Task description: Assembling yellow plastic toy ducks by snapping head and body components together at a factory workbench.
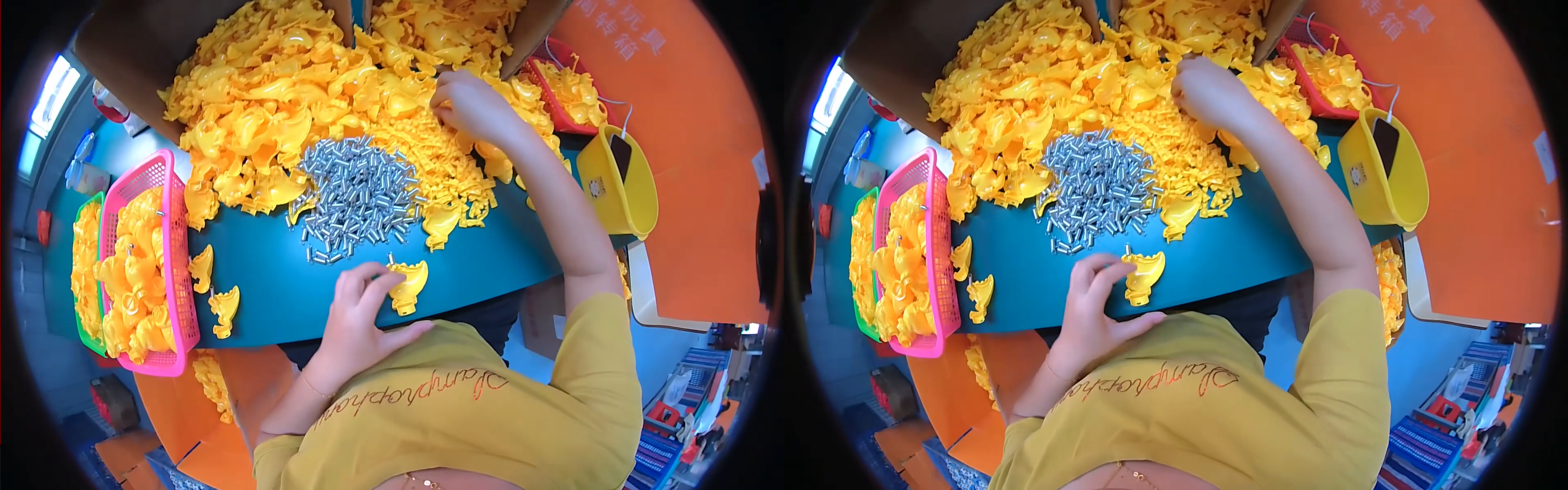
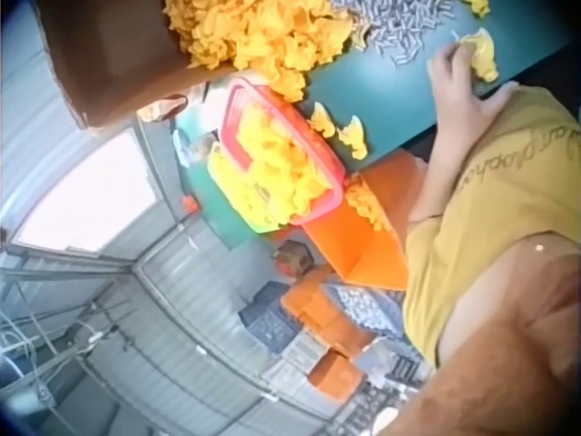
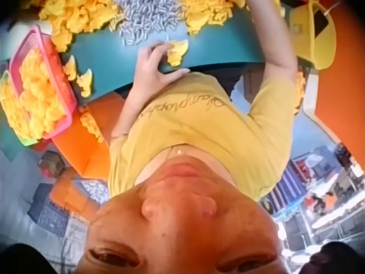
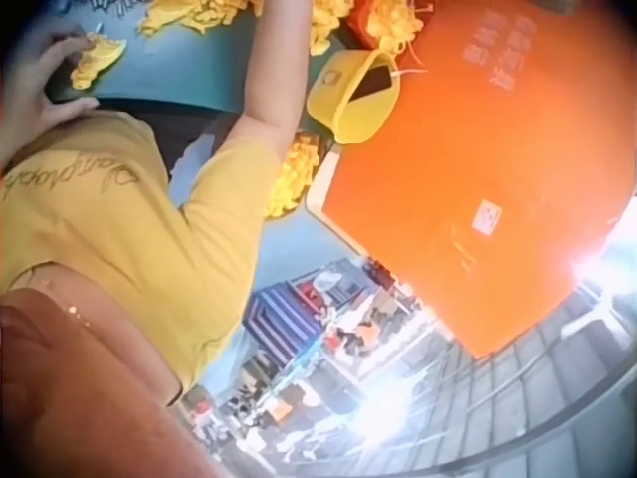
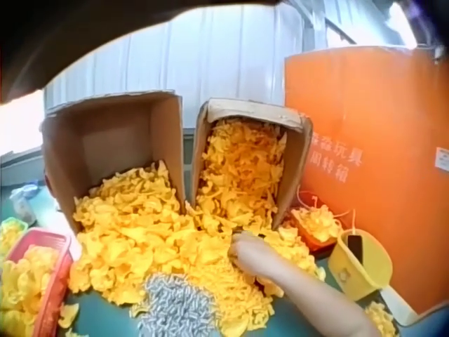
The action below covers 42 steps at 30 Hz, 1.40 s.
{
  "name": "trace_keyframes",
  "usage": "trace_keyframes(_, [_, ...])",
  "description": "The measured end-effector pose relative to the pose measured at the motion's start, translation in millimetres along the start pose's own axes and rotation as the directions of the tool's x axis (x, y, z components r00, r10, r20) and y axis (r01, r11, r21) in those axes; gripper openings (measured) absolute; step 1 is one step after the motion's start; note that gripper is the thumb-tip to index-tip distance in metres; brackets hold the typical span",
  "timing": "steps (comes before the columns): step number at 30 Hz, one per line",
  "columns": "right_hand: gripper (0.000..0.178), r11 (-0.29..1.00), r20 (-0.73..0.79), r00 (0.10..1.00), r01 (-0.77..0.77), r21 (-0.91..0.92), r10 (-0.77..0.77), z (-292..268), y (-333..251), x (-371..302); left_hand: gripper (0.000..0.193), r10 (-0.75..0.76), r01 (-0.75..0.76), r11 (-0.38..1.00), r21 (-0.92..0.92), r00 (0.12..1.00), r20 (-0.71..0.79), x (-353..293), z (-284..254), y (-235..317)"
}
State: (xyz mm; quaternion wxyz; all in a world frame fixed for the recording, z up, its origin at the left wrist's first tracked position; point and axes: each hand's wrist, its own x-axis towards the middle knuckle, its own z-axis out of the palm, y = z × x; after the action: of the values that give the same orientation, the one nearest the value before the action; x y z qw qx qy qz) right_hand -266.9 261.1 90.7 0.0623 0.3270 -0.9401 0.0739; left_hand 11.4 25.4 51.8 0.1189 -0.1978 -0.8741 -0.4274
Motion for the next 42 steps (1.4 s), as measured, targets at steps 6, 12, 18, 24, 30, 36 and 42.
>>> trace_keyframes(6, [0.018, 0.986, -0.253, 0.964, -0.049, 0.156, 0.088, -19.8, -17.4, -43.5, 0.076, -0.063, 0.067, 0.998, -0.021, 0.989, 0.134, 10.8, -15.9, -17.4])
trace_keyframes(12, [0.018, 0.981, -0.177, 0.969, -0.156, 0.115, 0.175, -17.7, -16.3, -66.6, 0.074, -0.040, 0.035, 0.999, 0.038, 0.988, 0.150, 6.7, -7.1, -18.4])
trace_keyframes(18, [0.020, 0.979, -0.266, 0.950, -0.125, 0.158, 0.164, -15.6, -9.6, -92.2, 0.075, -0.048, 0.040, 0.996, 0.075, 0.993, 0.106, 3.8, -2.1, -12.6])
trace_keyframes(24, [0.020, 0.652, -0.114, 0.901, -0.210, 0.728, 0.418, -31.2, -85.2, -155.4, 0.075, -0.035, 0.030, 0.993, 0.115, 0.998, 0.043, 1.0, 2.7, -18.1])
trace_keyframes(30, [0.014, 0.041, 0.376, 0.811, -0.439, 0.898, 0.447, 23.2, -143.1, -224.4, 0.067, -0.043, 0.041, 0.995, 0.087, 0.999, 0.017, 1.7, 7.1, -20.1])
trace_keyframes(36, [0.015, -0.344, 0.475, 0.815, -0.365, 0.865, 0.331, 17.3, -185.5, -208.6, 0.070, -0.054, 0.054, 0.994, 0.095, 0.999, -0.007, -5.6, 13.1, -19.5])
trace_keyframes(42, [0.016, -0.238, 0.569, 0.774, -0.519, 0.821, 0.278, 28.5, -194.1, -198.0, 0.073, -0.123, 0.121, 0.987, 0.106, 0.992, 0.008, -8.3, 16.5, -19.7])
